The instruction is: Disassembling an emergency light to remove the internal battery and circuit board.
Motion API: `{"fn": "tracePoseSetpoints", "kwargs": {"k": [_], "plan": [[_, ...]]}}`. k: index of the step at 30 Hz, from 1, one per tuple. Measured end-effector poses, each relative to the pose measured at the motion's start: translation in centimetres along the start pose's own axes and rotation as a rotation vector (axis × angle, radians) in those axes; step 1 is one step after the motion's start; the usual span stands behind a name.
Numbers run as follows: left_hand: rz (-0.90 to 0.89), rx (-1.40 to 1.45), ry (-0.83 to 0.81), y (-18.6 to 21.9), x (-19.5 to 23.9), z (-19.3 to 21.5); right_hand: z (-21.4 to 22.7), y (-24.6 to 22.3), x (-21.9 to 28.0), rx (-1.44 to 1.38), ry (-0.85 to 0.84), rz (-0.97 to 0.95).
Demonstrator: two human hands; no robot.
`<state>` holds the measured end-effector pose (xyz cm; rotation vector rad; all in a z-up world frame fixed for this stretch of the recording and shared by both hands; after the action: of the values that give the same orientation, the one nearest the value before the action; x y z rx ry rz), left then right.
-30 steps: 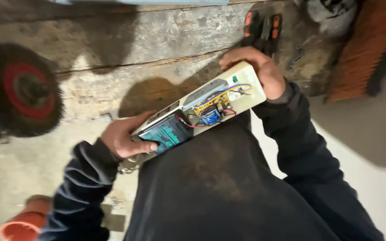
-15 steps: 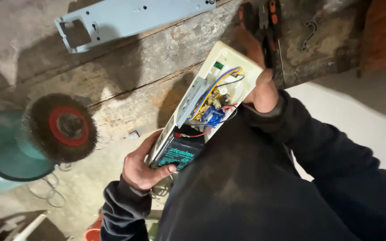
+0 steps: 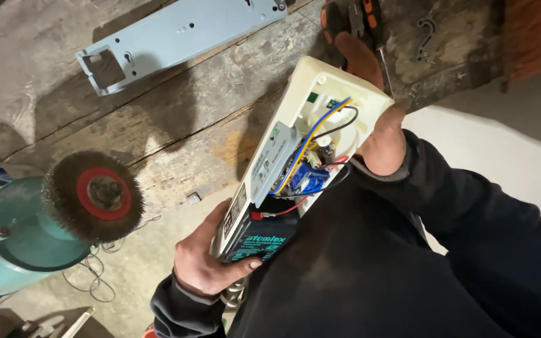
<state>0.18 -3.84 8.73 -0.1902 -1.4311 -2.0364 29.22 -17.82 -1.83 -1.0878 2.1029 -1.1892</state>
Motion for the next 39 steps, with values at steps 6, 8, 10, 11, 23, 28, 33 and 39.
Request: {"fn": "tracePoseSetpoints", "kwargs": {"k": [6, 8, 10, 11, 23, 28, 33, 39], "plan": [[-0.087, 0.191, -0.147, -2.6, -1.6, -0.2, -0.3, -1.0, 0.2, 0.033, -0.064, -0.060], [-0.102, 0.299, -0.190, -3.5, -2.0, -0.6, -2.1, -3.3, -0.7, 0.109, -0.067, -0.077], [-0.127, 0.405, -0.227, -4.1, -2.6, -0.7, -2.3, -4.3, -1.0, 0.191, -0.075, -0.084], [-0.106, 0.450, -0.273, -4.4, -2.8, -0.7, -1.4, -4.0, -0.4, 0.265, -0.056, -0.150], [0.077, 0.301, -0.515, -6.1, -4.2, -0.4, 0.5, -4.3, 1.5, 0.402, 0.062, -0.399], [0.087, 0.344, -0.577, -8.4, -4.2, -1.0, 3.9, -3.3, 3.5, 0.546, 0.081, -0.373], [-0.045, 0.415, -0.537, -8.1, -4.0, -1.1, 3.9, -3.6, 4.1, 0.543, 0.116, -0.303], [0.129, 0.102, -0.429, -4.4, -3.0, 0.5, -1.1, -5.1, 3.1, 0.332, 0.009, -0.262]]}}
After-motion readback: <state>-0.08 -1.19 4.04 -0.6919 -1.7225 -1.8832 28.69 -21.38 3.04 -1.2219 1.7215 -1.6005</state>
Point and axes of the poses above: each hand's wrist, its own x-axis away from the middle knuckle, its own z-axis out of the back of the hand, y = z × x, the point moved 3 cm from there along -x, towards the middle knuckle, and after that the axes turned 2 degrees about x, right-handed, at the moved point
